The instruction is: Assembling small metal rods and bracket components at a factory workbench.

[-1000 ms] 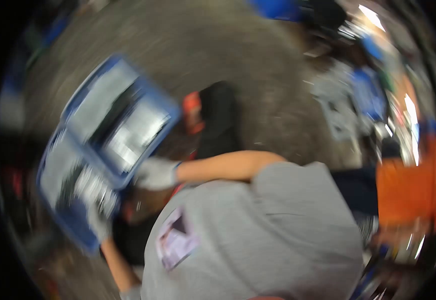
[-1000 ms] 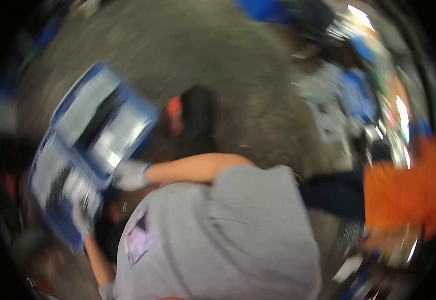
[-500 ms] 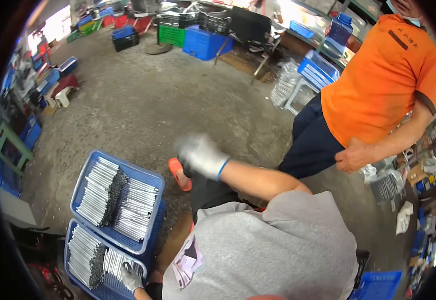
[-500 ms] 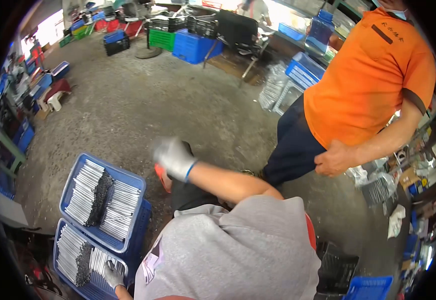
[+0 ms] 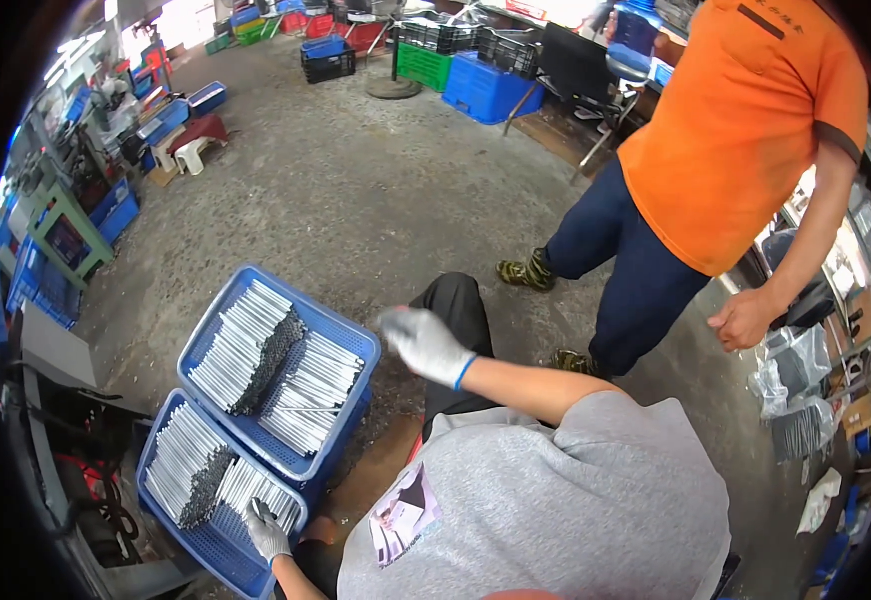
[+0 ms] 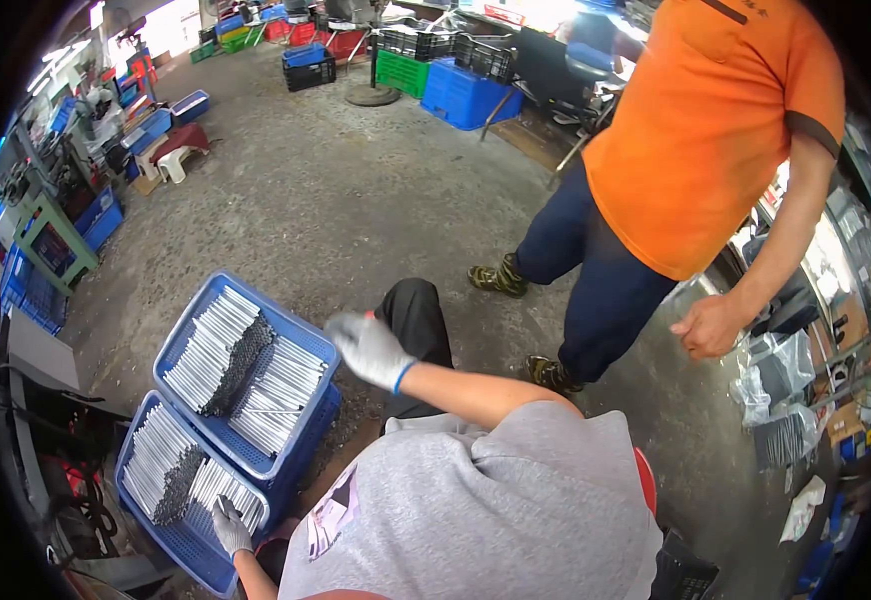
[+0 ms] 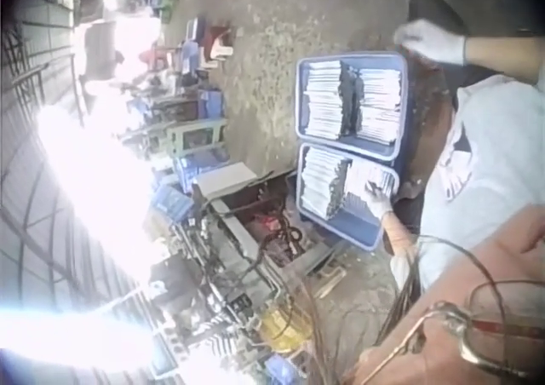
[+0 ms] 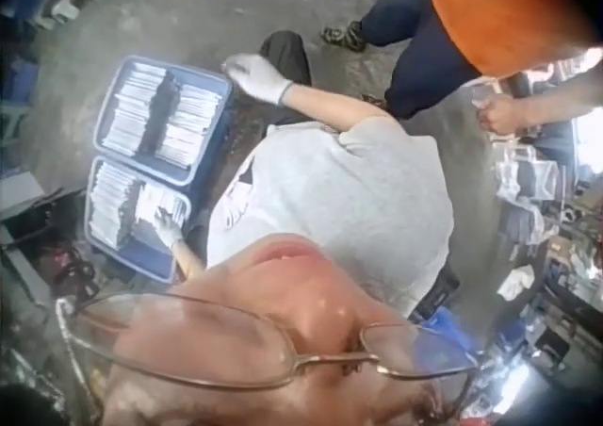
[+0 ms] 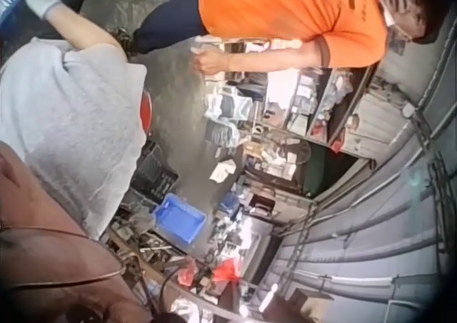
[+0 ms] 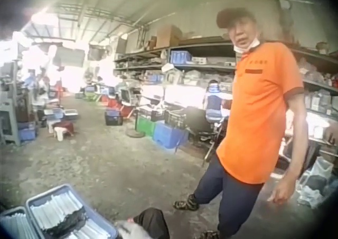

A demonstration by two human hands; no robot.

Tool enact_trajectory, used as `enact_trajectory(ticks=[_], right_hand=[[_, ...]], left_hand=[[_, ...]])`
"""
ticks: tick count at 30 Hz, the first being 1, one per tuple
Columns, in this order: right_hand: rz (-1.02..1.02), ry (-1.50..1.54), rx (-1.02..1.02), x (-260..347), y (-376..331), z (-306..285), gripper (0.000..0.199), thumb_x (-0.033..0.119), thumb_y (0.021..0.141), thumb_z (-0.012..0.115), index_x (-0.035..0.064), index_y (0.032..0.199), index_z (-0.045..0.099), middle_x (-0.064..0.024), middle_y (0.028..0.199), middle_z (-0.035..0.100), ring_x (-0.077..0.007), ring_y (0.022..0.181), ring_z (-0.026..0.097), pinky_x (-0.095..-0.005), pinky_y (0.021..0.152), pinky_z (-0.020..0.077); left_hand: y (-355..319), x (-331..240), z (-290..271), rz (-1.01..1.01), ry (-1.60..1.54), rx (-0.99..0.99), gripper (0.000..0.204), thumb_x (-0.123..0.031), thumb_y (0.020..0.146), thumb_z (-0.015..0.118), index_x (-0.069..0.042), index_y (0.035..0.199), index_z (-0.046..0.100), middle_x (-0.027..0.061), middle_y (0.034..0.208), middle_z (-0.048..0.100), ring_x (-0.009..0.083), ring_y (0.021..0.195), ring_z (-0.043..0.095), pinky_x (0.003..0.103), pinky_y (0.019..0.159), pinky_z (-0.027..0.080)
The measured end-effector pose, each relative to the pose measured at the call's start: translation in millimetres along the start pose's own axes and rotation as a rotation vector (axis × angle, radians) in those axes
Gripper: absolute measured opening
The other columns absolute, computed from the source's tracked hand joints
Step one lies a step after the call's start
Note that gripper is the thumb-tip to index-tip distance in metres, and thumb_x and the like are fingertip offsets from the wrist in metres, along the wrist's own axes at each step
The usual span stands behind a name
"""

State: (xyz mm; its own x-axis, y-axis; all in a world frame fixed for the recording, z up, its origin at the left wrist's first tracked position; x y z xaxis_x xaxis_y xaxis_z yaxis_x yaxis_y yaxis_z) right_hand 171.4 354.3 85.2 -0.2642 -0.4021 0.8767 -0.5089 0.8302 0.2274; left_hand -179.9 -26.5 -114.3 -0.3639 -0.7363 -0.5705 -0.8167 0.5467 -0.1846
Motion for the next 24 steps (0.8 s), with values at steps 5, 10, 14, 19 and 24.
enact_trajectory(ticks=[5, 10, 14, 19, 24], right_hand=[[0.066, -0.117, 0.217, -24.4, -35.2, 59.0, 0.030, 0.027, 0.100, 0.053, 0.0035, 0.113, 0.067, -0.0250, 0.102, 0.069, -0.0422, 0.098, 0.066, -0.0482, 0.083, 0.0527], [0.053, -0.160, 0.307, -11.9, -49.0, 73.8, 0.030, 0.026, 0.099, 0.053, 0.0042, 0.114, 0.067, -0.0246, 0.102, 0.069, -0.0424, 0.098, 0.066, -0.0495, 0.083, 0.0523], [0.000, -0.183, 0.382, -11.1, -53.8, 87.3, 0.029, 0.025, 0.099, 0.055, 0.0055, 0.117, 0.066, -0.0219, 0.103, 0.070, -0.0398, 0.098, 0.067, -0.0472, 0.083, 0.0529], [-0.026, -0.220, 0.440, -17.5, -63.8, 104.9, 0.028, 0.025, 0.099, 0.057, 0.0088, 0.121, 0.066, -0.0157, 0.105, 0.072, -0.0357, 0.097, 0.069, -0.0443, 0.081, 0.0544], [0.050, -0.286, 0.559, -15.2, -73.7, 112.5, 0.028, 0.026, 0.098, 0.058, 0.0110, 0.121, 0.066, -0.0147, 0.110, 0.072, -0.0363, 0.102, 0.068, -0.0455, 0.086, 0.0537]], left_hand=[[0.2, 19.6, 1.0, 0.144, 0.068, -0.172, 0.035, -0.025, 0.101, 0.056, -0.003, 0.128, 0.058, 0.0262, 0.103, 0.069, 0.0418, 0.091, 0.067, 0.048, 0.077, 0.051], [-11.0, -16.1, -16.8, 0.129, 0.151, -0.144, 0.034, -0.024, 0.100, 0.058, -0.006, 0.128, 0.059, 0.0264, 0.103, 0.069, 0.0431, 0.093, 0.066, 0.049, 0.078, 0.051], [-8.9, 0.3, -14.3, 0.100, 0.148, -0.112, 0.034, -0.024, 0.100, 0.058, -0.004, 0.128, 0.058, 0.0254, 0.108, 0.068, 0.0431, 0.097, 0.066, 0.049, 0.081, 0.051], [-11.7, 2.8, -11.1, 0.148, 0.104, -0.176, 0.037, -0.026, 0.100, 0.058, -0.007, 0.132, 0.056, 0.0228, 0.117, 0.068, 0.0420, 0.104, 0.065, 0.048, 0.086, 0.051], [-7.8, 3.0, -7.5, 0.159, 0.101, -0.220, 0.043, -0.024, 0.097, 0.062, -0.012, 0.137, 0.053, 0.0186, 0.120, 0.068, 0.0400, 0.104, 0.066, 0.046, 0.087, 0.053]])
Point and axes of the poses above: each hand's wrist, its own y-axis towards the middle knuckle, its own z-axis out of the palm, x = y × z, the point moved 7 cm from there along y, towards the middle knuckle
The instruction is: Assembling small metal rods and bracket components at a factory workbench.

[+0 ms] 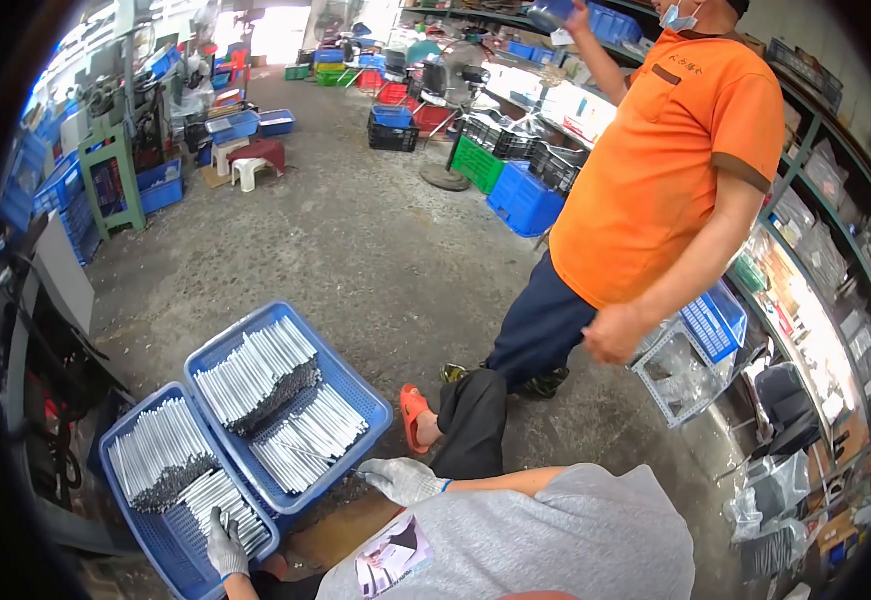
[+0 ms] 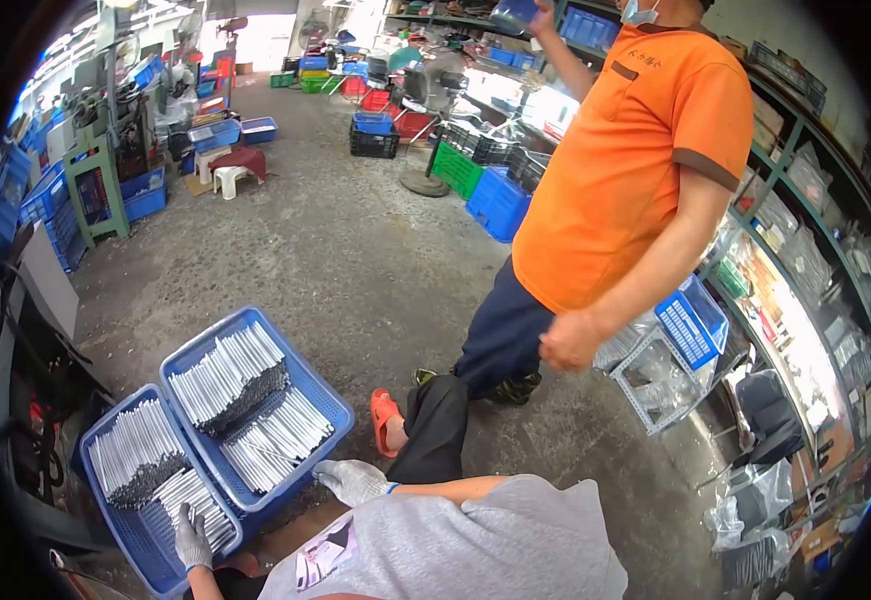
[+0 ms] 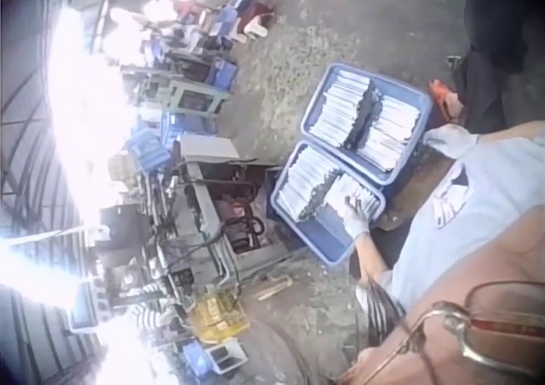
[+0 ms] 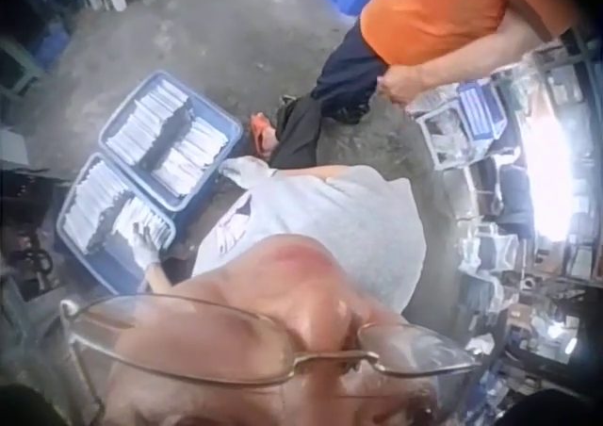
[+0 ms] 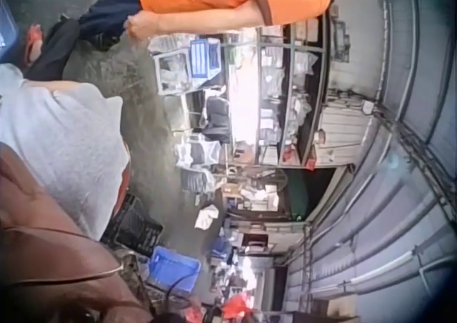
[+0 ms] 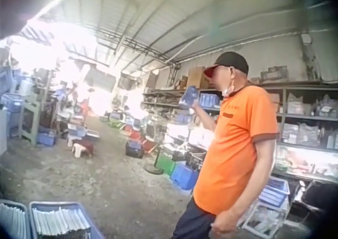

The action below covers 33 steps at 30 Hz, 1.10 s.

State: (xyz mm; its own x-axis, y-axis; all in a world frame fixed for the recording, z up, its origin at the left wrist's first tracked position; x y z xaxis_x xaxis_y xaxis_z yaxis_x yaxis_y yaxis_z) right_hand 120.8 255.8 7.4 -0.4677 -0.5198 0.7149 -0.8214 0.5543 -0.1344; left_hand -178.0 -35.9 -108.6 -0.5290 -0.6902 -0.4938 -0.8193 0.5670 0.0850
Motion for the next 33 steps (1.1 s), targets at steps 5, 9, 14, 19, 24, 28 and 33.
enact_trajectory(ticks=[5, 9, 14, 19, 24, 28, 33], right_hand=[[-0.039, -0.022, 0.103, 7.4, 0.1, 12.2, 0.029, 0.027, 0.098, 0.058, 0.0123, 0.121, 0.067, -0.0156, 0.109, 0.071, -0.0370, 0.102, 0.067, -0.0463, 0.087, 0.0532], [-0.029, -0.019, 0.166, 7.5, 0.0, 23.7, 0.031, 0.028, 0.098, 0.058, 0.0110, 0.121, 0.067, -0.0167, 0.110, 0.071, -0.0375, 0.103, 0.067, -0.0465, 0.088, 0.0529], [-0.021, -0.004, 0.216, 7.9, 1.1, 34.8, 0.032, 0.028, 0.098, 0.058, 0.0088, 0.122, 0.068, -0.0177, 0.112, 0.071, -0.0379, 0.104, 0.067, -0.0452, 0.089, 0.0525], [0.006, -0.030, 0.266, 13.8, 5.3, 41.1, 0.033, 0.027, 0.098, 0.058, 0.0077, 0.122, 0.067, -0.0182, 0.113, 0.071, -0.0377, 0.106, 0.066, -0.0444, 0.092, 0.0517], [0.029, -0.058, 0.308, 26.3, 11.9, 50.2, 0.032, 0.027, 0.098, 0.059, 0.0085, 0.123, 0.068, -0.0182, 0.114, 0.071, -0.0370, 0.108, 0.066, -0.0441, 0.094, 0.0508], [0.010, -0.142, 0.339, 51.4, 20.8, 58.5, 0.032, 0.027, 0.098, 0.058, 0.0086, 0.122, 0.068, -0.0179, 0.113, 0.071, -0.0366, 0.108, 0.066, -0.0441, 0.094, 0.0506], [-0.111, -0.095, 0.370, 66.7, 30.5, 81.4, 0.031, 0.028, 0.098, 0.058, 0.0088, 0.121, 0.068, -0.0177, 0.111, 0.071, -0.0368, 0.107, 0.066, -0.0441, 0.093, 0.0508]], left_hand=[[-0.8, -6.4, -2.2, -0.048, -0.017, 0.078, 0.043, -0.024, 0.098, 0.060, -0.012, 0.139, 0.051, 0.0183, 0.123, 0.067, 0.0396, 0.108, 0.065, 0.047, 0.089, 0.052], [1.0, -3.6, 1.3, -0.074, -0.041, 0.110, 0.042, -0.025, 0.099, 0.059, -0.012, 0.138, 0.052, 0.0191, 0.121, 0.068, 0.0398, 0.107, 0.066, 0.047, 0.089, 0.052], [4.3, -3.1, -1.1, -0.129, -0.103, 0.125, 0.039, -0.025, 0.099, 0.059, -0.011, 0.135, 0.053, 0.0202, 0.117, 0.069, 0.0399, 0.105, 0.066, 0.046, 0.087, 0.052], [1.8, -28.1, -23.8, -0.011, -0.163, -0.056, 0.033, -0.023, 0.099, 0.059, -0.009, 0.129, 0.056, 0.0201, 0.110, 0.070, 0.0393, 0.101, 0.068, 0.046, 0.083, 0.053], [3.2, -40.6, -44.7, -0.060, -0.242, -0.148, 0.026, -0.023, 0.102, 0.055, -0.006, 0.120, 0.061, 0.0205, 0.096, 0.070, 0.0350, 0.086, 0.069, 0.043, 0.074, 0.051], [11.3, -44.0, -55.8, -0.181, -0.294, 0.007, 0.020, -0.021, 0.101, 0.057, -0.005, 0.111, 0.063, 0.0205, 0.094, 0.070, 0.0376, 0.087, 0.068, 0.045, 0.073, 0.051], [10.0, -34.5, -51.3, 0.055, -0.203, -0.203, 0.015, -0.016, 0.099, 0.059, -0.006, 0.108, 0.064, 0.0207, 0.090, 0.068, 0.0404, 0.086, 0.066, 0.048, 0.072, 0.051]])
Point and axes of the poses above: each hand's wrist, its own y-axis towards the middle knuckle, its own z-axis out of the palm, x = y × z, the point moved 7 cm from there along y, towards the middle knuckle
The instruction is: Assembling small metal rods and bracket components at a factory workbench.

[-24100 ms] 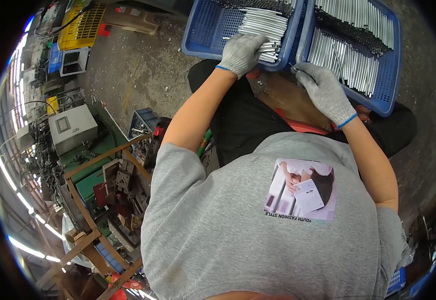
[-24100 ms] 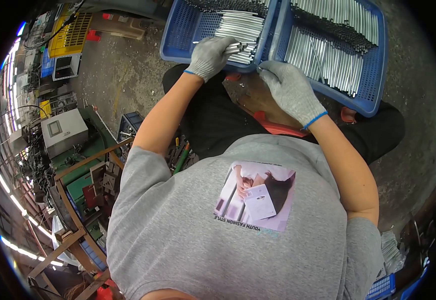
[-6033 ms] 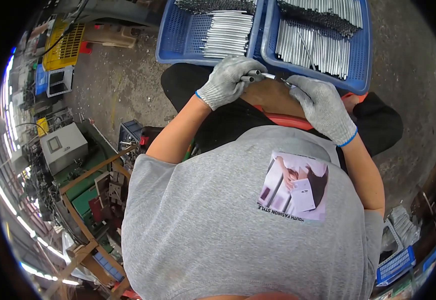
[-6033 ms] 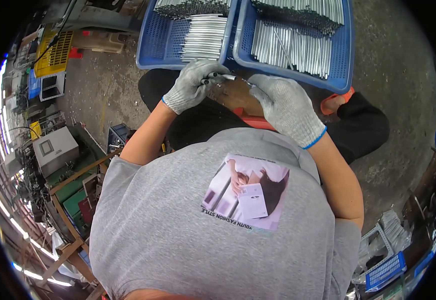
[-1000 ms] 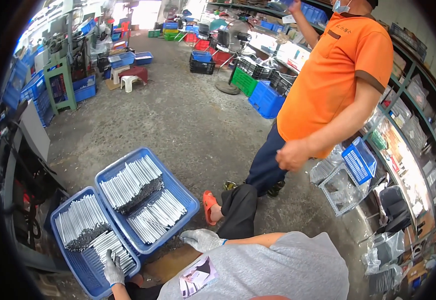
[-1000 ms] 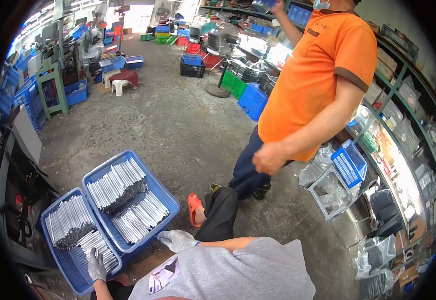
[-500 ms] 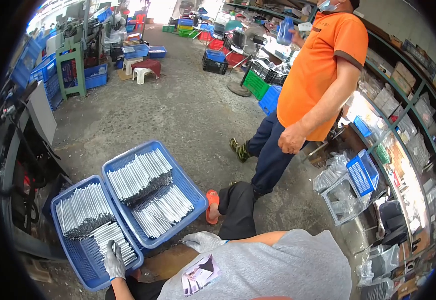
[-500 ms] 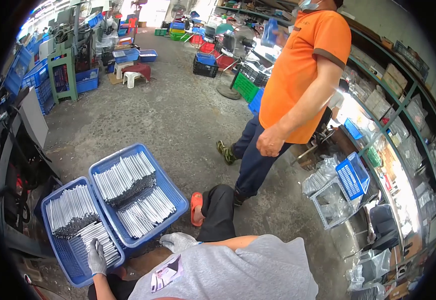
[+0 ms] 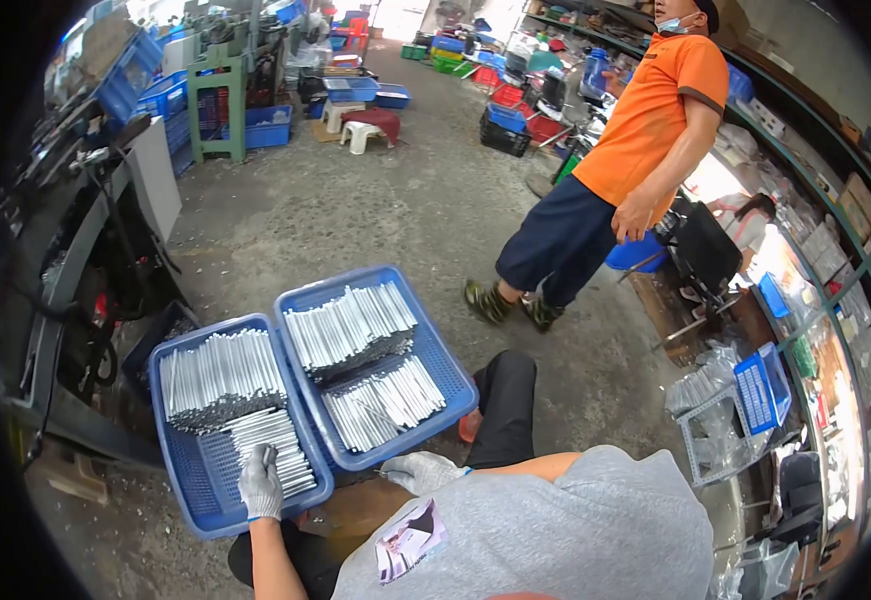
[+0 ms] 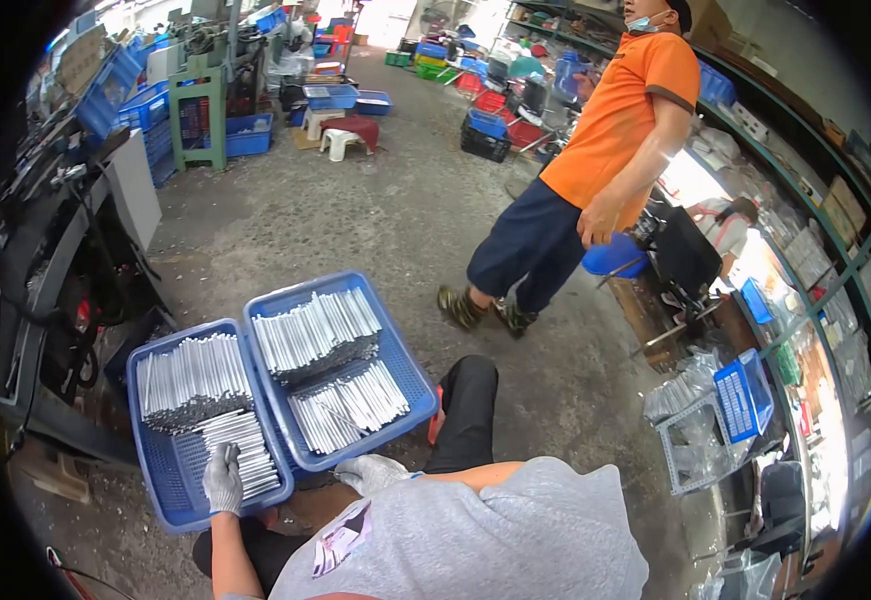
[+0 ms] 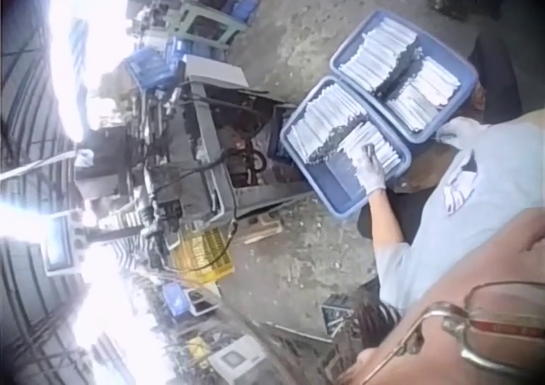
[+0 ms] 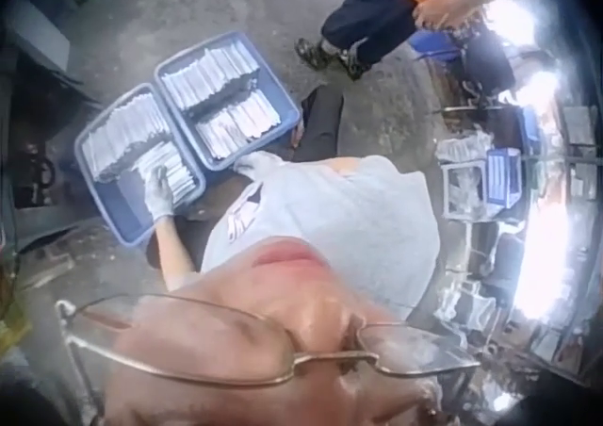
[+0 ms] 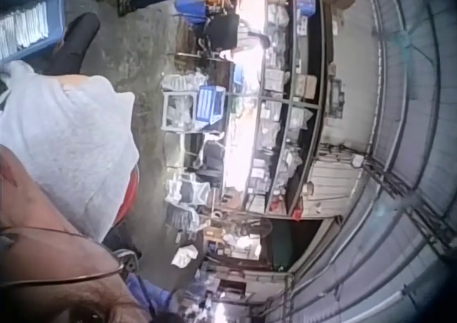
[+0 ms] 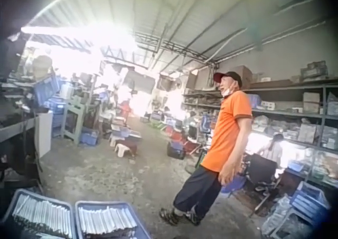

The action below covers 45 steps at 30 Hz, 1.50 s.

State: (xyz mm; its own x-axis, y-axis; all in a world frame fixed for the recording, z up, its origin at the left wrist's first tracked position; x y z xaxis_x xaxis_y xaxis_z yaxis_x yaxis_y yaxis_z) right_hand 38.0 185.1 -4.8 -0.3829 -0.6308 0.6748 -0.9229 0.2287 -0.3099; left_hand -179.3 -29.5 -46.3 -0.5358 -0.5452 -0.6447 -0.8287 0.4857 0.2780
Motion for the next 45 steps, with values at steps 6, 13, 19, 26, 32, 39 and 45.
enact_trajectory(ticks=[6, 13, 19, 26, 32, 39, 45], right_hand=[[-0.090, -0.014, 0.041, 8.0, 1.7, 3.8, 0.027, 0.026, 0.098, 0.057, 0.0109, 0.116, 0.070, -0.0170, 0.109, 0.071, -0.0362, 0.103, 0.067, -0.0454, 0.089, 0.0527], [-0.342, -0.178, -0.184, 28.9, 4.2, -55.1, 0.022, 0.021, 0.096, 0.060, 0.0049, 0.101, 0.074, -0.0209, 0.089, 0.070, -0.0384, 0.079, 0.069, -0.0476, 0.066, 0.0544], [-0.423, 0.122, -0.103, 47.0, -4.6, -88.8, 0.026, 0.008, 0.096, 0.059, -0.0011, 0.118, 0.067, -0.0225, 0.102, 0.072, -0.0367, 0.093, 0.071, -0.0389, 0.081, 0.0553], [-0.536, 0.168, -0.002, 31.9, -12.9, -75.0, 0.026, 0.007, 0.094, 0.060, -0.0017, 0.117, 0.067, -0.0230, 0.103, 0.071, -0.0357, 0.093, 0.071, -0.0382, 0.082, 0.0549], [-0.513, 0.150, 0.034, 23.5, -10.0, -82.4, 0.023, 0.008, 0.092, 0.061, -0.0007, 0.111, 0.070, -0.0213, 0.104, 0.072, -0.0353, 0.092, 0.071, -0.0392, 0.080, 0.0556], [-0.495, 0.089, 0.039, 8.4, -21.3, -51.9, 0.027, 0.029, 0.095, 0.058, 0.0129, 0.110, 0.073, -0.0151, 0.102, 0.072, -0.0355, 0.089, 0.070, -0.0442, 0.080, 0.0566], [-0.415, 0.103, 0.102, -6.5, -30.9, -53.8, 0.030, 0.032, 0.097, 0.055, 0.0121, 0.114, 0.071, -0.0153, 0.107, 0.072, -0.0353, 0.098, 0.068, -0.0461, 0.086, 0.0540]], left_hand=[[2.6, -13.5, 0.2, 0.080, -0.037, 0.018, 0.014, -0.014, 0.094, 0.064, -0.005, 0.103, 0.066, 0.0203, 0.092, 0.068, 0.0416, 0.087, 0.065, 0.049, 0.074, 0.050], [-5.7, -72.5, 5.1, 0.207, 0.130, 0.074, 0.015, -0.021, 0.092, 0.066, -0.008, 0.098, 0.069, 0.0135, 0.092, 0.068, 0.0346, 0.088, 0.064, 0.045, 0.078, 0.048], [-17.4, -153.7, -11.9, 0.327, 0.057, 0.167, 0.020, -0.018, 0.088, 0.065, -0.012, 0.107, 0.066, 0.0088, 0.095, 0.066, 0.0302, 0.091, 0.063, 0.041, 0.082, 0.046], [-34.9, -187.9, -1.6, 0.364, 0.096, 0.277, 0.025, -0.016, 0.083, 0.065, -0.013, 0.107, 0.066, 0.0051, 0.097, 0.066, 0.0278, 0.096, 0.063, 0.043, 0.088, 0.044], [-31.7, -203.9, 2.0, 0.388, 0.054, 0.290, 0.028, -0.012, 0.081, 0.066, -0.012, 0.110, 0.066, 0.0100, 0.104, 0.066, 0.0324, 0.100, 0.062, 0.044, 0.091, 0.045], [-57.9, -186.0, 9.4, 0.286, 0.009, 0.342, 0.026, -0.007, 0.084, 0.061, -0.006, 0.109, 0.064, 0.0154, 0.106, 0.066, 0.0369, 0.102, 0.061, 0.046, 0.090, 0.047], [-54.3, -192.8, 8.3, 0.316, -0.083, 0.279, 0.022, -0.006, 0.087, 0.056, -0.008, 0.107, 0.066, 0.0140, 0.090, 0.067, 0.0359, 0.085, 0.064, 0.045, 0.076, 0.050]])
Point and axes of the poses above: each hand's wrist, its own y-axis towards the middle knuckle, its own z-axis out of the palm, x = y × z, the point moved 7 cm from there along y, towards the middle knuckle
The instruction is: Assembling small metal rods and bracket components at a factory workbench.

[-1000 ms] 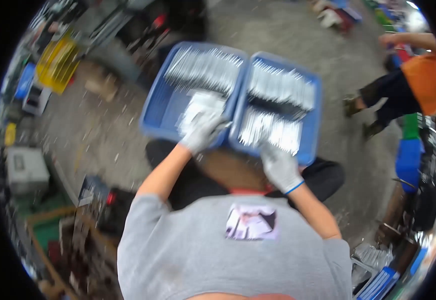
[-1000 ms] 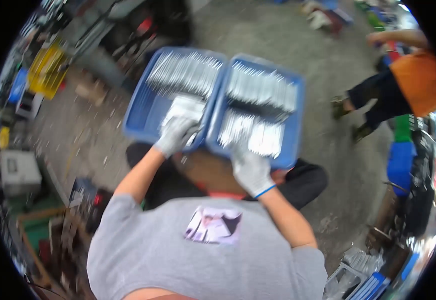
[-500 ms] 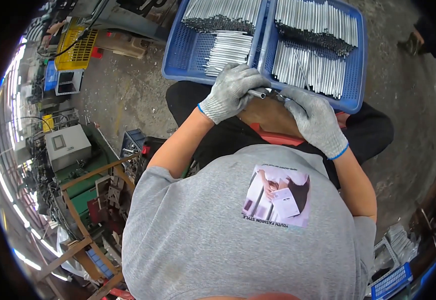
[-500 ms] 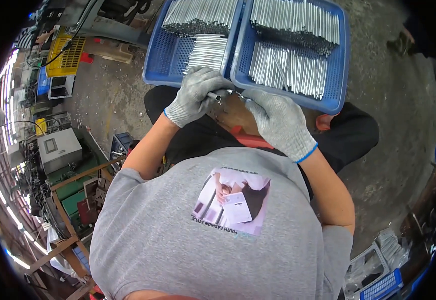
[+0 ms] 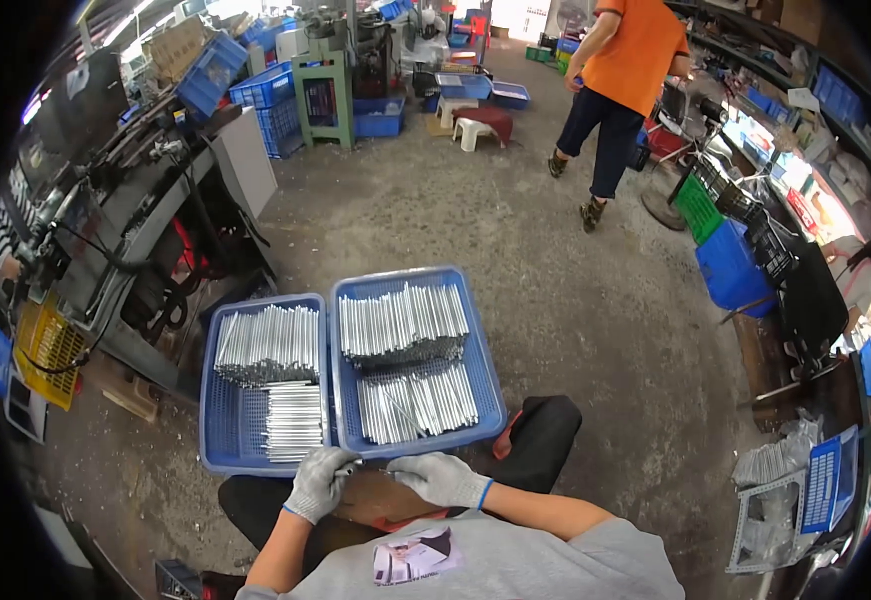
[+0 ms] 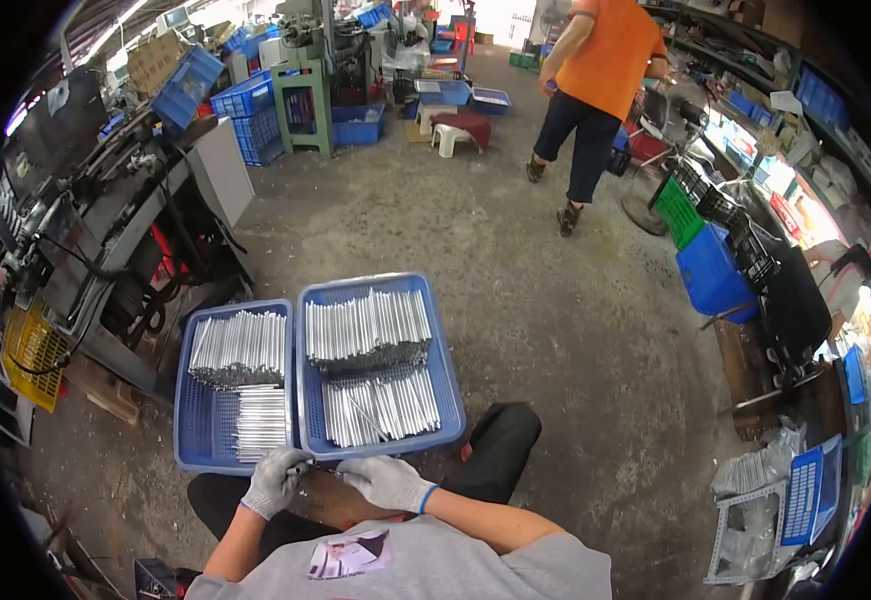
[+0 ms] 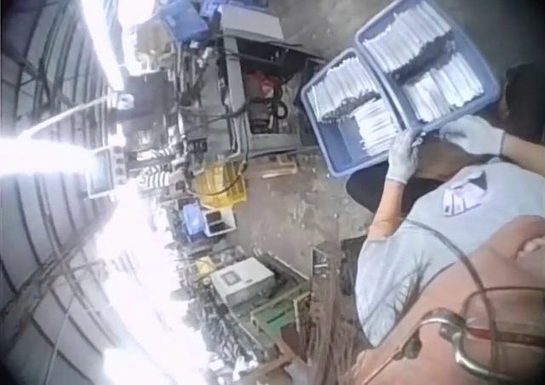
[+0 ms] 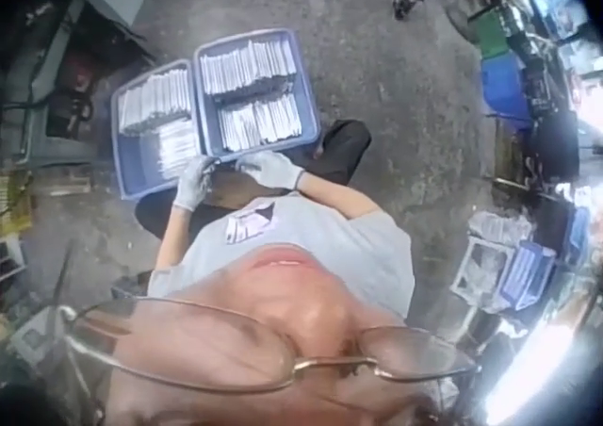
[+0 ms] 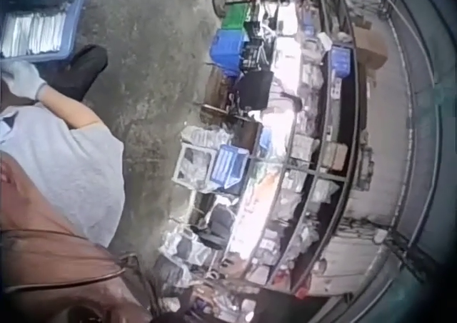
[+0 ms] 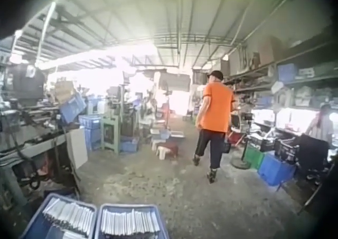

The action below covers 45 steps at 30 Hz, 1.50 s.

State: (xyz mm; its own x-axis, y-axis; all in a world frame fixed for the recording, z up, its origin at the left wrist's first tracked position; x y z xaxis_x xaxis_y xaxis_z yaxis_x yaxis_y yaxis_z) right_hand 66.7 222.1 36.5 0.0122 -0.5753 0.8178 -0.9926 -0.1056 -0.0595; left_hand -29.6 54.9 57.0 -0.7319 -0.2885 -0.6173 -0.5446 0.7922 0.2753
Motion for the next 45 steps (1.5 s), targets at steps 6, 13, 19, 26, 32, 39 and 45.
enact_trajectory(ticks=[6, 13, 19, 26, 32, 39, 45], right_hand=[[0.056, -0.017, 0.082, -3.6, 4.2, 3.2, 0.032, 0.033, 0.098, 0.054, 0.0128, 0.118, 0.069, -0.0152, 0.109, 0.071, -0.0357, 0.102, 0.067, -0.0465, 0.089, 0.0530], [0.010, -0.046, 0.046, -4.3, 5.2, 9.6, 0.031, 0.033, 0.097, 0.056, 0.0127, 0.116, 0.070, -0.0166, 0.105, 0.072, -0.0366, 0.098, 0.068, -0.0473, 0.086, 0.0539], [-0.086, -0.103, -0.104, 11.8, 7.1, -0.3, 0.022, 0.025, 0.094, 0.059, 0.0126, 0.104, 0.074, -0.0153, 0.096, 0.072, -0.0350, 0.085, 0.070, -0.0457, 0.074, 0.0566], [-0.113, -0.017, -0.112, 20.7, 8.3, -18.4, 0.022, 0.008, 0.091, 0.064, -0.0006, 0.110, 0.070, -0.0203, 0.100, 0.072, -0.0350, 0.092, 0.071, -0.0398, 0.080, 0.0558], [-0.044, 0.036, -0.015, 22.8, 12.8, -14.0, 0.024, 0.007, 0.092, 0.063, -0.0024, 0.113, 0.069, -0.0207, 0.101, 0.073, -0.0334, 0.093, 0.072, -0.0376, 0.083, 0.0549], [-0.058, 0.002, 0.017, 26.0, 10.6, -10.9, 0.024, 0.011, 0.093, 0.063, -0.0014, 0.113, 0.069, -0.0198, 0.102, 0.073, -0.0336, 0.092, 0.071, -0.0384, 0.083, 0.0549], [-0.026, -0.084, 0.058, 22.3, 17.7, -11.9, 0.024, 0.013, 0.093, 0.064, 0.0002, 0.113, 0.070, -0.0188, 0.102, 0.073, -0.0341, 0.093, 0.071, -0.0389, 0.083, 0.0552]], left_hand=[[1.5, 4.7, 8.1, -0.113, 0.014, 0.032, 0.021, -0.007, 0.087, 0.057, -0.009, 0.106, 0.066, 0.0134, 0.088, 0.067, 0.0354, 0.082, 0.064, 0.045, 0.075, 0.050], [2.3, -0.3, -0.6, -0.063, 0.064, 0.010, 0.018, -0.010, 0.089, 0.059, -0.009, 0.106, 0.066, 0.0141, 0.089, 0.067, 0.0358, 0.084, 0.064, 0.045, 0.076, 0.050], [-10.8, -1.9, -6.8, -0.018, 0.152, -0.041, 0.020, -0.009, 0.089, 0.059, -0.006, 0.108, 0.065, 0.0170, 0.096, 0.066, 0.0380, 0.090, 0.063, 0.047, 0.079, 0.050], [0.7, 1.3, -6.0, 0.027, 0.134, -0.056, 0.023, -0.016, 0.088, 0.066, -0.010, 0.110, 0.064, 0.0099, 0.103, 0.068, 0.0321, 0.094, 0.064, 0.043, 0.080, 0.047], [0.1, -5.4, -3.4, 0.006, 0.130, 0.024, 0.018, -0.014, 0.087, 0.065, -0.011, 0.105, 0.065, 0.0077, 0.101, 0.068, 0.0302, 0.092, 0.064, 0.042, 0.080, 0.047], [-5.1, -5.1, -0.3, 0.000, 0.166, 0.089, 0.021, -0.012, 0.084, 0.064, -0.011, 0.105, 0.067, 0.0065, 0.096, 0.067, 0.0285, 0.094, 0.063, 0.042, 0.080, 0.047], [-6.9, -7.6, 6.5, 0.032, 0.155, 0.123, 0.025, -0.010, 0.080, 0.065, -0.012, 0.105, 0.067, 0.0057, 0.096, 0.067, 0.0277, 0.093, 0.063, 0.040, 0.078, 0.046]])
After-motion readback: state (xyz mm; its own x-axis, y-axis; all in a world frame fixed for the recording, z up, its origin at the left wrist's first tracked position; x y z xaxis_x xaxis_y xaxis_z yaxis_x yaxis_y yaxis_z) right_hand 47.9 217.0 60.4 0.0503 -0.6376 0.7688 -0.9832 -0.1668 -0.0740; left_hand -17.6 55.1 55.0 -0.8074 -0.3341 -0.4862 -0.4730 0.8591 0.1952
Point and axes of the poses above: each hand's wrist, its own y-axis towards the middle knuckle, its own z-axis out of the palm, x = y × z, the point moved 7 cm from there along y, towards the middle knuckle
